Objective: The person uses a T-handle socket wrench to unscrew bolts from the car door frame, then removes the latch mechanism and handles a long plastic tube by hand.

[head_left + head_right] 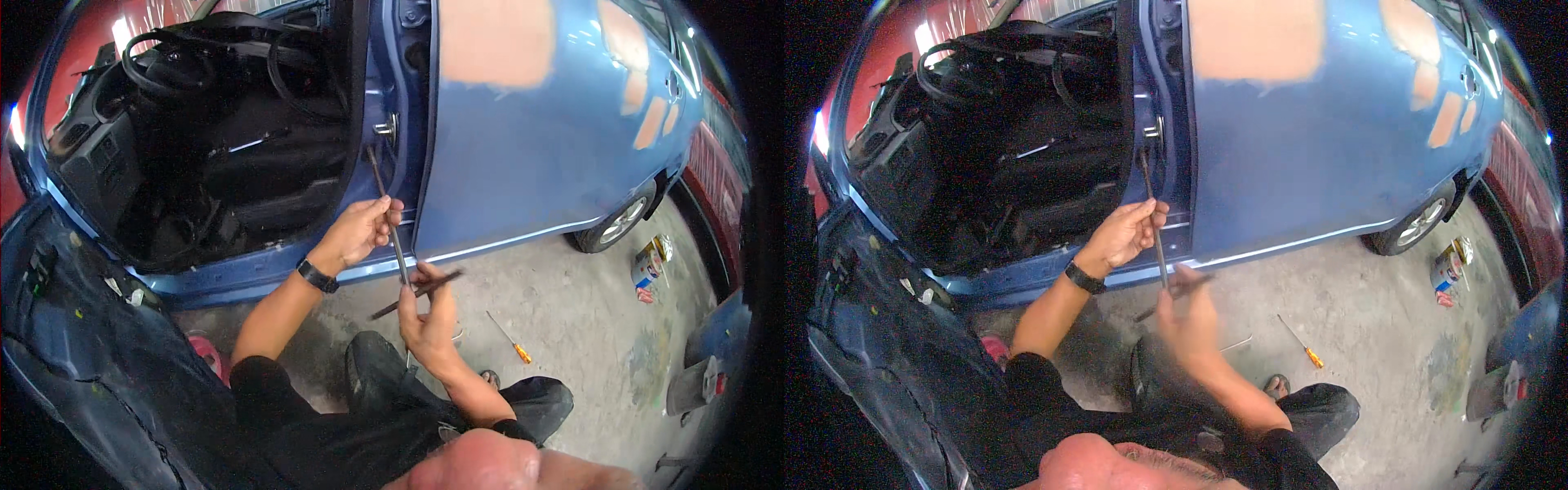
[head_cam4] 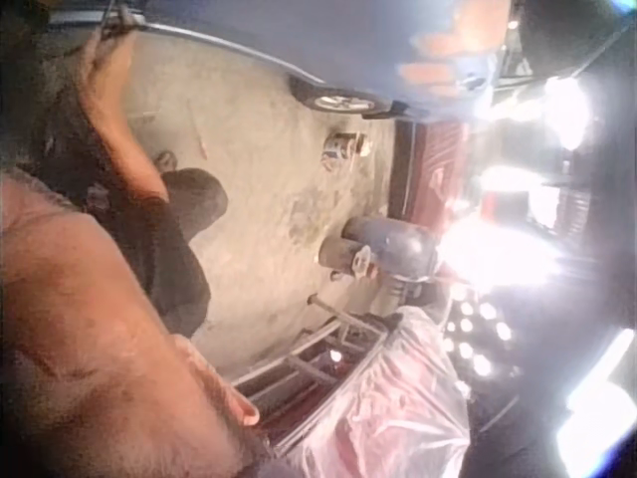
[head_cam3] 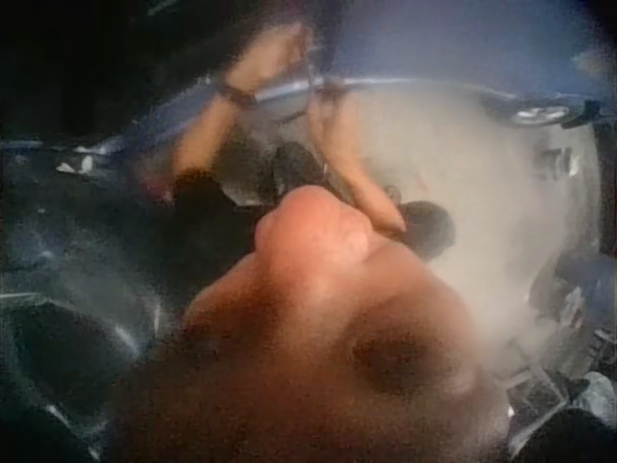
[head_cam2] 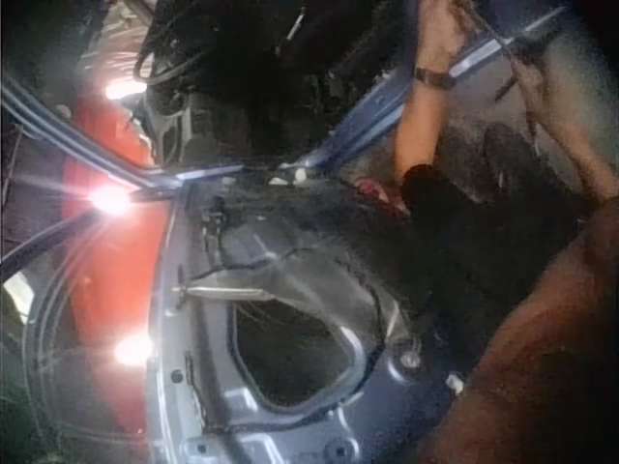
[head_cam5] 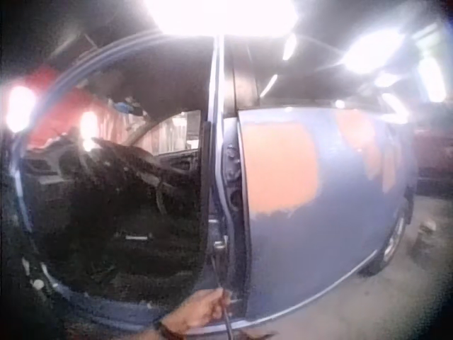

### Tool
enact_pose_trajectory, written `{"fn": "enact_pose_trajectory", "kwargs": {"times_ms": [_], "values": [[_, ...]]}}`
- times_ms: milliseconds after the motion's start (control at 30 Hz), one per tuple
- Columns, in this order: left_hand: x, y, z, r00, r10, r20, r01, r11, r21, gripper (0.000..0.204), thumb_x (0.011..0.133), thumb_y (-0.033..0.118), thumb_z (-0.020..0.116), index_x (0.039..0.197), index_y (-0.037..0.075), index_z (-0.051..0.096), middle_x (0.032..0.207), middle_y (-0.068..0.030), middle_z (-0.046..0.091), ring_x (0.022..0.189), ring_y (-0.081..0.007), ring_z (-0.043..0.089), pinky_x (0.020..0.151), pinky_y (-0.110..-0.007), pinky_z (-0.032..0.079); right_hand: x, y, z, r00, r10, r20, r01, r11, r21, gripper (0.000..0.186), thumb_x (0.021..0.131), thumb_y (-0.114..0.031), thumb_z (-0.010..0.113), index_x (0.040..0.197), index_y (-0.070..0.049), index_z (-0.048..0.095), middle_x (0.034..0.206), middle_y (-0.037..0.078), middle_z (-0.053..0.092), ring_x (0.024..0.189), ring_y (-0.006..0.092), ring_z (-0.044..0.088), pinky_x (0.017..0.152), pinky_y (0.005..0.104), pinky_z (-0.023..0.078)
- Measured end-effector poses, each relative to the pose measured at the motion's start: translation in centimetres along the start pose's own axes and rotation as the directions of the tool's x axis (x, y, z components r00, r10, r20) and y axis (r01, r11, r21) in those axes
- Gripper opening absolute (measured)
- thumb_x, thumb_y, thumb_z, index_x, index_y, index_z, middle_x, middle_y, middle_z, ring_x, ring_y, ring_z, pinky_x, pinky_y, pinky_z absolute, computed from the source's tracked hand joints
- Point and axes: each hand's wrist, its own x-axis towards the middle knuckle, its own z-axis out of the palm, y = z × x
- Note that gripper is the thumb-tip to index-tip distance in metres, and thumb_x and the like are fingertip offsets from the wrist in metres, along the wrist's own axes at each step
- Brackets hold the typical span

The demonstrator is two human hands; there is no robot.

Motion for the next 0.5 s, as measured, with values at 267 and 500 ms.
{"fn": "enact_pose_trajectory", "kwargs": {"times_ms": [267, 500], "values": [[1.4, -1.1, -0.3, 0.995, 0.094, 0.017, -0.092, 0.991, -0.101, 0.026, 0.103, 0.027, 0.051, 0.107, 0.002, 0.060, 0.083, -0.0006, 0.063, 0.062, -0.0031, 0.051, 0.052, -0.017, 0.041, 0.1, -3.0, -2.5, 0.839, -0.359, 0.408, 0.539, 0.455, -0.708, 0.050, 0.083, -0.005, 0.061, 0.132, -0.001, 0.054, 0.113, 0.019, 0.052, 0.124, 0.0362, 0.051, 0.109, 0.0706, 0.020], [1.9, -3.1, 0.5, 0.986, 0.169, 0.001, -0.164, 0.957, -0.238, 0.024, 0.103, 0.027, 0.053, 0.105, 0.006, 0.062, 0.083, 0.0012, 0.063, 0.060, -0.0028, 0.048, 0.053, -0.017, 0.040, -4.6, 3.5, -4.0, 0.884, 0.309, 0.351, -0.460, 0.713, 0.529, 0.064, 0.098, -0.050, 0.053, 0.126, 0.007, 0.046, 0.094, 0.015, 0.061, 0.084, 0.0240, 0.066, 0.066, 0.0356, 0.056]]}}
